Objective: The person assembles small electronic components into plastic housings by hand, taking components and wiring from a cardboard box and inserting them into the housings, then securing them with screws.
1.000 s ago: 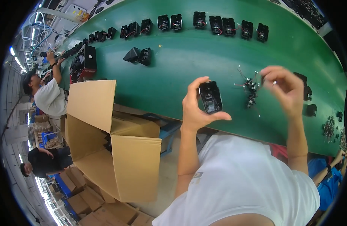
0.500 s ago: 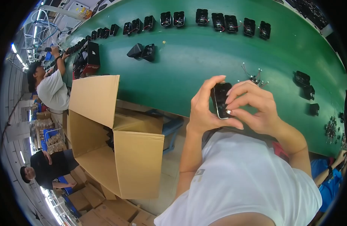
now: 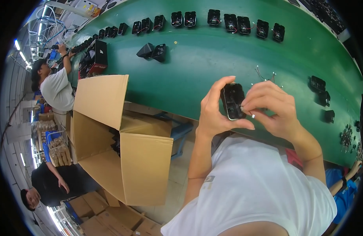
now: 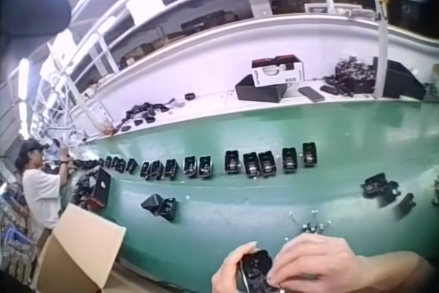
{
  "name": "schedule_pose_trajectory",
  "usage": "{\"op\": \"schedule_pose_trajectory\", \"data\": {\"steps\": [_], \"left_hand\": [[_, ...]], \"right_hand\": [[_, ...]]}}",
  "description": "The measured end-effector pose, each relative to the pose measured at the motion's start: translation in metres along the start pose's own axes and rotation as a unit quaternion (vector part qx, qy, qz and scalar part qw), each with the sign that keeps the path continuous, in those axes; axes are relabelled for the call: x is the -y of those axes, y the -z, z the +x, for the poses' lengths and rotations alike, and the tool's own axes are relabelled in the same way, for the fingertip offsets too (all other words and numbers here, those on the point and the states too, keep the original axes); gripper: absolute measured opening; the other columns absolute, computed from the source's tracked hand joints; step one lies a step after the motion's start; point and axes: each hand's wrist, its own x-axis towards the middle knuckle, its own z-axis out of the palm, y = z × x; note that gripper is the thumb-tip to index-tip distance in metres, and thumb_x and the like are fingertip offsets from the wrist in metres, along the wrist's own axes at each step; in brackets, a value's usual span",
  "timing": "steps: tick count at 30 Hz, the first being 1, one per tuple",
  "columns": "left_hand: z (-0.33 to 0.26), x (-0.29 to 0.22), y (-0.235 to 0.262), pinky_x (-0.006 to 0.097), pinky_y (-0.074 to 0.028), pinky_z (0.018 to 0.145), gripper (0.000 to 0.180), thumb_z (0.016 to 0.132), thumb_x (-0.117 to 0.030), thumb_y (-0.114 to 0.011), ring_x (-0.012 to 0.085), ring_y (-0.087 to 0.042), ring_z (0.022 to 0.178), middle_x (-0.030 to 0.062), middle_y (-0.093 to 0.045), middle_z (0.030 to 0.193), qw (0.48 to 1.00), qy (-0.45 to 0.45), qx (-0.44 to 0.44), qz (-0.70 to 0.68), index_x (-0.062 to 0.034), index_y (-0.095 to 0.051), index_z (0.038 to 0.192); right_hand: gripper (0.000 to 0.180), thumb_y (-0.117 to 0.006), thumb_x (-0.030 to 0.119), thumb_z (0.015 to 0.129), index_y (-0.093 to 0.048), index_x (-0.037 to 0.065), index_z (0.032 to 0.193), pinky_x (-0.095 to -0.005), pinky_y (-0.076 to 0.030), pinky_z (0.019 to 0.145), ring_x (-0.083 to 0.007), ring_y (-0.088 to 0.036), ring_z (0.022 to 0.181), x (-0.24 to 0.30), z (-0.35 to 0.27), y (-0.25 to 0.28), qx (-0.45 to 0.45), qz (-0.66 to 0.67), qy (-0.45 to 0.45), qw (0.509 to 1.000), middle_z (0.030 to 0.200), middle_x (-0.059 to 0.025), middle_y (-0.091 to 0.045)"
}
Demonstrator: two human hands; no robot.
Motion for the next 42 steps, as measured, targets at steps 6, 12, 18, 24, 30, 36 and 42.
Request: {"op": "schedule_pose_trajectory", "data": {"steps": [6, 12, 18, 24, 30, 36, 42], "left_hand": [[-0.005, -0.005, 0.001, 0.031, -0.053, 0.087, 0.116, 0.041, -0.049, -0.101, 0.0164, -0.064, 0.097, 0.0088, -0.065, 0.107, 0.999, 0.027, 0.017, -0.025, 0.0015, -0.051, 0.133], [-0.008, -0.005, 0.000, 0.032, -0.053, 0.087, 0.117, 0.039, -0.046, -0.102, 0.0169, -0.064, 0.097, 0.0094, -0.065, 0.107, 0.998, 0.021, 0.015, -0.059, 0.0018, -0.051, 0.133], [-0.008, -0.007, -0.003, 0.035, -0.055, 0.086, 0.113, 0.041, -0.049, -0.100, 0.0203, -0.067, 0.098, 0.0104, -0.066, 0.109, 0.998, 0.008, 0.022, -0.052, 0.0011, -0.054, 0.131], [-0.002, -0.017, 0.001, 0.037, -0.055, 0.087, 0.102, 0.046, -0.052, -0.096, 0.0291, -0.068, 0.100, 0.0152, -0.066, 0.115, 0.999, -0.034, 0.005, 0.034, -0.0004, -0.060, 0.126], [-0.006, -0.008, -0.014, 0.040, -0.055, 0.082, 0.108, 0.046, -0.055, -0.094, 0.0345, -0.067, 0.095, 0.0180, -0.064, 0.117, 0.993, -0.102, -0.031, 0.045, 0.0016, -0.055, 0.130], [-0.004, -0.017, -0.022, 0.040, -0.057, 0.078, 0.108, 0.047, -0.055, -0.092, 0.0321, -0.066, 0.090, 0.0160, -0.061, 0.112, 0.987, -0.155, -0.040, 0.025, 0.0024, -0.054, 0.130], [-0.003, -0.026, -0.007, 0.040, -0.058, 0.072, 0.107, 0.052, -0.061, -0.088, 0.0306, -0.067, 0.086, 0.0154, -0.058, 0.119, 0.986, -0.124, -0.021, 0.108, -0.0006, -0.056, 0.135]], "right_hand": [[0.028, -0.080, -0.007, 0.062, -0.068, 0.006, 0.084, -0.0365, -0.056, 0.076, -0.0272, -0.067, 0.089, 0.004, 0.001, -0.002, 0.025, -0.010, 0.055, 0.998, 0.089, -0.0043, -0.072], [0.027, -0.078, -0.009, 0.062, -0.067, 0.005, 0.082, -0.0358, -0.057, 0.073, -0.0256, -0.066, 0.090, 0.004, 0.001, -0.008, 0.024, 0.026, 0.045, 0.998, 0.089, -0.0041, -0.071], [0.025, -0.076, -0.011, 0.063, -0.067, 0.005, 0.080, -0.0357, -0.057, 0.072, -0.0254, -0.067, 0.090, -0.002, -0.006, -0.011, 0.011, 0.040, 0.005, 0.999, 0.087, -0.0034, -0.071], [0.025, -0.075, -0.010, 0.063, -0.068, 0.005, 0.082, -0.0350, -0.056, 0.072, -0.0260, -0.068, 0.091, 0.010, -0.002, -0.009, 0.044, -0.011, -0.004, 0.999, 0.084, -0.0037, -0.071], [0.019, -0.069, -0.004, 0.070, -0.067, 0.004, 0.087, -0.0347, -0.052, 0.080, -0.0270, -0.063, 0.097, 0.005, -0.008, -0.007, 0.056, -0.046, -0.038, 0.997, 0.101, -0.0088, -0.068], [0.021, -0.070, 0.000, 0.070, -0.067, 0.002, 0.090, -0.0341, -0.051, 0.080, -0.0269, -0.060, 0.098, 0.005, -0.027, 0.009, 0.089, 0.005, -0.141, 0.986, 0.121, -0.0142, -0.053], [0.021, -0.073, 0.006, 0.071, -0.069, 0.002, 0.091, -0.0446, -0.042, 0.103, -0.0337, -0.053, 0.122, 0.002, -0.016, 0.002, 0.114, 0.045, -0.161, 0.979, 0.135, -0.0195, -0.050]]}}
